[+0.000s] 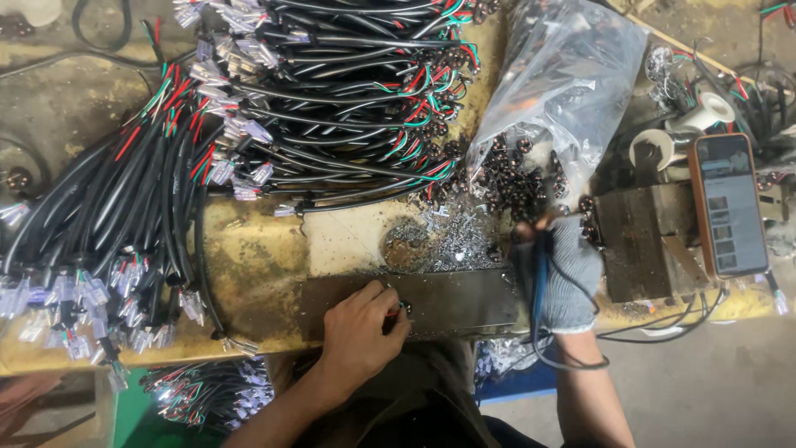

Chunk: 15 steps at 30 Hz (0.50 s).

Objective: The person solders exposed wire ends to small black components using a soldering iron and solder wire. They repeatedly pick up a wire, apply solder to the joint, and place the finished unit aside on the workbench.

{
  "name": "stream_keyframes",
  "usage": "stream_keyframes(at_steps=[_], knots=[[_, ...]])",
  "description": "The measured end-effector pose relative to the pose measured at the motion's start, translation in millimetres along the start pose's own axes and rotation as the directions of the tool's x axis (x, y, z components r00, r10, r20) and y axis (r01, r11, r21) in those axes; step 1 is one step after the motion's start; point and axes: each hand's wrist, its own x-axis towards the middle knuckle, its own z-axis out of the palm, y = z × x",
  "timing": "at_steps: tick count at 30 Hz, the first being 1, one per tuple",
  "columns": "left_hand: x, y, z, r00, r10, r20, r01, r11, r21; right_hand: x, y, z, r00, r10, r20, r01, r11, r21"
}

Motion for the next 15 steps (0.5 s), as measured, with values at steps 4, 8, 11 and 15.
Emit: stream_keyframes(at_steps=[4, 8, 11, 15], knots=[[1.3, -2.1, -0.1, 1.000, 0.021, -0.003, -0.021, 1.000, -0.011, 16.7, -5.5, -1.9, 0.999, -0.053, -0.009, 0.050, 0.981, -0.189], [1.1, -2.6, -1.1, 0.998, -0.025, 0.064, 0.026, 0.999, -0.024, 8.8, -6.1, -1.2, 0.997, 0.047, -0.060, -0.050, 0.998, -0.044], [1.5, -2.5, -0.7, 0.999, 0.004, 0.032, -0.003, 1.000, -0.029, -9.0, -1.6, -2.2, 0.976, 0.047, -0.212, -0.097, 0.968, -0.231], [0.2, -2.9, 0.7, 1.000, 0.028, -0.012, -0.028, 0.999, -0.025, -58.0, -11.2, 5.7, 0.987, -0.162, 0.005, 0.159, 0.974, 0.164]])
